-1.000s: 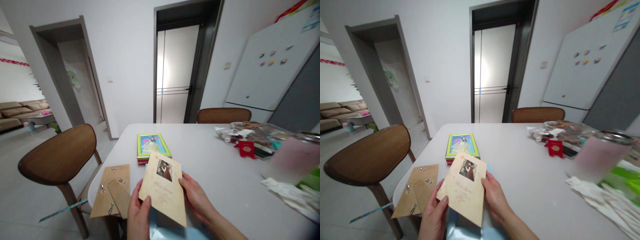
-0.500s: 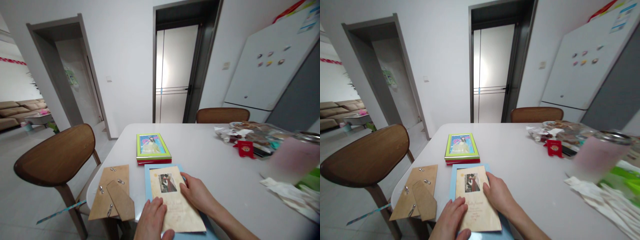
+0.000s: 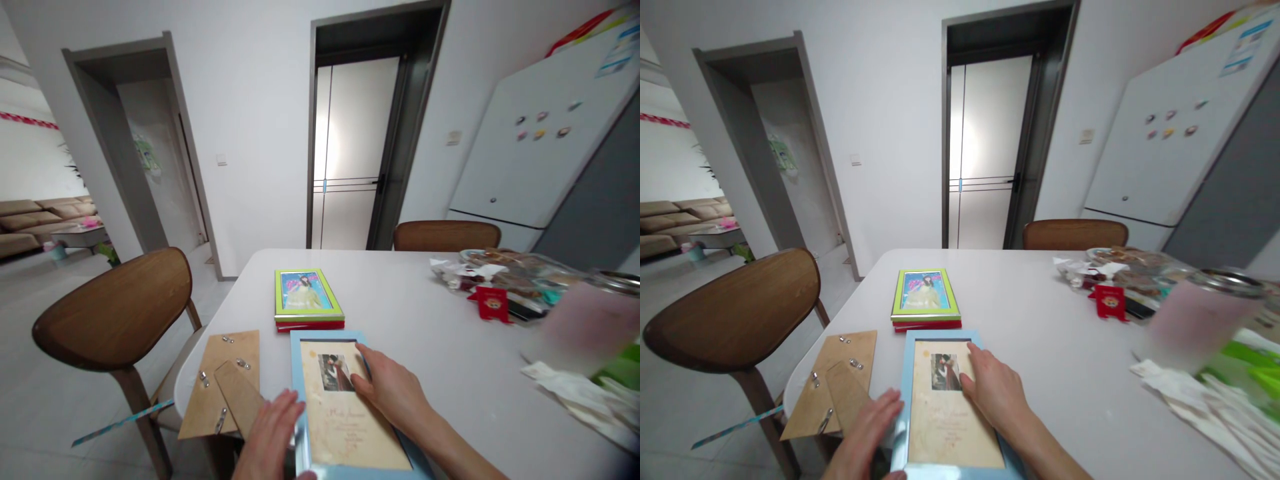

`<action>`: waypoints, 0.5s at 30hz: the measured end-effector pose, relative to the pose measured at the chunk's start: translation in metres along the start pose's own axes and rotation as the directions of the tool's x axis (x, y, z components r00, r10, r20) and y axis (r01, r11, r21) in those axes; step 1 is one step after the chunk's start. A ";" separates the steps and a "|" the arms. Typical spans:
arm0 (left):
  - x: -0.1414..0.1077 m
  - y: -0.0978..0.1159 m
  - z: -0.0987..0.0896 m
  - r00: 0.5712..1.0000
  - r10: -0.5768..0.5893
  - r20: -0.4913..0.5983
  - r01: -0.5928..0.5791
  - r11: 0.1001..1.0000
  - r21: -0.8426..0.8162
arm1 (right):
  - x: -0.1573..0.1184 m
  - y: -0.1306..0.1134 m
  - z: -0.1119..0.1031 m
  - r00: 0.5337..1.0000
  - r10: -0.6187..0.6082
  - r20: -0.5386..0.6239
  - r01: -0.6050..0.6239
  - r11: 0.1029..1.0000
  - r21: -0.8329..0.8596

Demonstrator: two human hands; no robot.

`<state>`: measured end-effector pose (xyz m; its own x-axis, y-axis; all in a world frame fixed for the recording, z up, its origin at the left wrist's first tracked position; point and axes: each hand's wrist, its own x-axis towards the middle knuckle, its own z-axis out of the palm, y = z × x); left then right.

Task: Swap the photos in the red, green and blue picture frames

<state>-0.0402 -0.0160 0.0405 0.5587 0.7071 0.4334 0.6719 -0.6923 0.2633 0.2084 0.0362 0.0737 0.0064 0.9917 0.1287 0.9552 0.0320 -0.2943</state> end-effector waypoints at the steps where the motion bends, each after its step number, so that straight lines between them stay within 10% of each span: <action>1: -0.011 -0.013 -0.009 0.997 -0.070 -0.024 0.072 0.995 0.063 | -0.002 -0.005 -0.001 1.000 -0.024 -0.011 0.024 0.999 0.038; 8: -0.072 -0.105 -0.018 0.922 -0.308 -0.234 0.375 0.860 0.345 | -0.023 -0.106 0.020 0.904 -0.426 0.012 0.396 0.849 0.351; 15: -0.067 -0.101 -0.026 0.922 -0.234 -0.310 0.333 0.887 0.321 | -0.019 -0.151 0.046 0.903 -0.428 0.029 0.378 0.826 0.419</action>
<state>-0.1586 0.0028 0.0070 0.2069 0.7691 0.6047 0.9378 -0.3321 0.1016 0.0505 0.0181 0.0718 -0.4115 0.8858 0.2146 0.6673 0.4532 -0.5910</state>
